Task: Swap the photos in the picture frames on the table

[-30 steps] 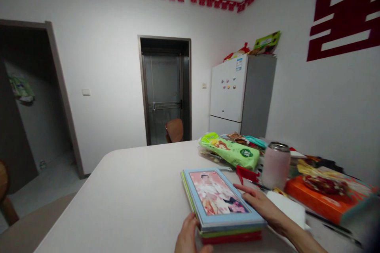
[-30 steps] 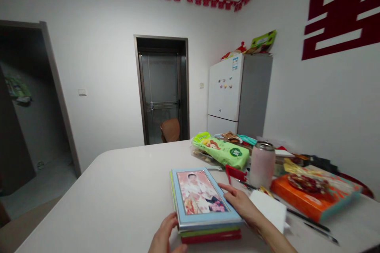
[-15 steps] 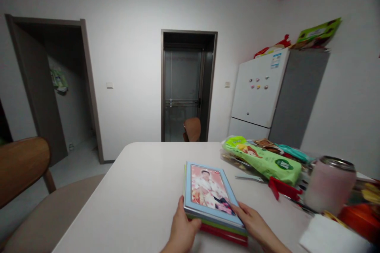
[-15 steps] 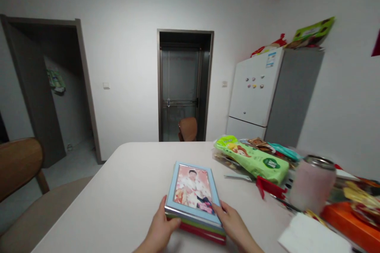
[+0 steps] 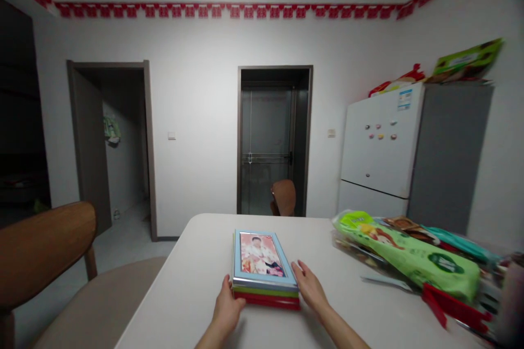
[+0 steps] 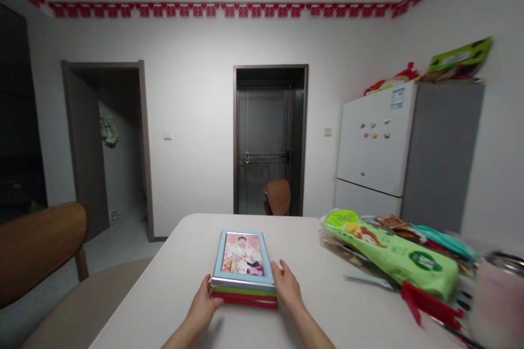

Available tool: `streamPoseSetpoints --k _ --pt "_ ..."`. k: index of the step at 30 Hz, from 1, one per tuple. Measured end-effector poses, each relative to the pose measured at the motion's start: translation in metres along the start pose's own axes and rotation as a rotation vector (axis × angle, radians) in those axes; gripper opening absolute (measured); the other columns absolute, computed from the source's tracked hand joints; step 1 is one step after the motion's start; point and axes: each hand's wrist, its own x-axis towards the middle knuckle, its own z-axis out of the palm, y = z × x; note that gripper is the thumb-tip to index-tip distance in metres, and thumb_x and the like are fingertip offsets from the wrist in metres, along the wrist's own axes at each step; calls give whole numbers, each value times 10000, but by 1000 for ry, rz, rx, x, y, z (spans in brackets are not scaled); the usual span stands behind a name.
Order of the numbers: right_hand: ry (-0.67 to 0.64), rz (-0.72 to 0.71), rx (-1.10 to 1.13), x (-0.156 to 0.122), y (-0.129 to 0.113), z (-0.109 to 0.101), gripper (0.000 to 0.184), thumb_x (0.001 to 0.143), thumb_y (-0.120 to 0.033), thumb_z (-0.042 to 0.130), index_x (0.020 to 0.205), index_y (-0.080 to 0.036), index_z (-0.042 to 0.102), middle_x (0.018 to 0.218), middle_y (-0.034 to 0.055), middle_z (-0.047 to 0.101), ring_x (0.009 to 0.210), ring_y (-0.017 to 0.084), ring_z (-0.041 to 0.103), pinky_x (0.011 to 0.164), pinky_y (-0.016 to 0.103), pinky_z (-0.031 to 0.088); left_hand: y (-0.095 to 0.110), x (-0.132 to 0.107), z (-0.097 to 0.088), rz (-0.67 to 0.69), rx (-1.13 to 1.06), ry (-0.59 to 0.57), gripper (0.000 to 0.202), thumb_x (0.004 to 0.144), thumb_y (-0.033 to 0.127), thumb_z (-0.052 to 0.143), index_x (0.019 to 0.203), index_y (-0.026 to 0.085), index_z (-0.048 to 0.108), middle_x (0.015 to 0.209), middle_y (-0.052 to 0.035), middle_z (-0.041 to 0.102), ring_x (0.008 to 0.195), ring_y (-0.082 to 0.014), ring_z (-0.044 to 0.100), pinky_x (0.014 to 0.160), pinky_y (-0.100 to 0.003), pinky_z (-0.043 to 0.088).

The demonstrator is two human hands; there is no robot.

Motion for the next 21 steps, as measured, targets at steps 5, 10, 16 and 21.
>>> streamPoseSetpoints --k 5,10,16,21 --pt "24 -71 201 -24 -43 -9 641 673 -343 369 1259 -96 291 513 -46 443 504 154 457 534 280 379 34 -16 -17 21 -218 78 695 578 131 514 1232 75 286 509 75 449 489 -116 481 515 -215 351" --pt "-325 -363 801 -88 -136 -21 693 674 -253 456 1291 -315 146 501 -104 334 417 76 288 422 202 280 123 -59 -13 270 -612 -190 777 593 143 508 1283 256 170 566 91 418 468 -59 391 501 -195 307" --pt "-488 -354 1144 -132 -157 -38 699 657 -140 503 1275 -297 216 487 -96 400 451 63 294 441 182 248 150 -99 -13 346 -916 -472 829 578 51 515 1289 267 145 573 88 448 505 -58 394 521 -199 301" --pt "-485 -201 1257 -132 -139 -30 552 658 -164 547 1178 -266 391 477 -96 411 442 51 328 449 166 280 132 -98 -9 280 -942 -429 816 586 67 573 1267 259 166 567 94 490 480 -58 426 510 -192 316"
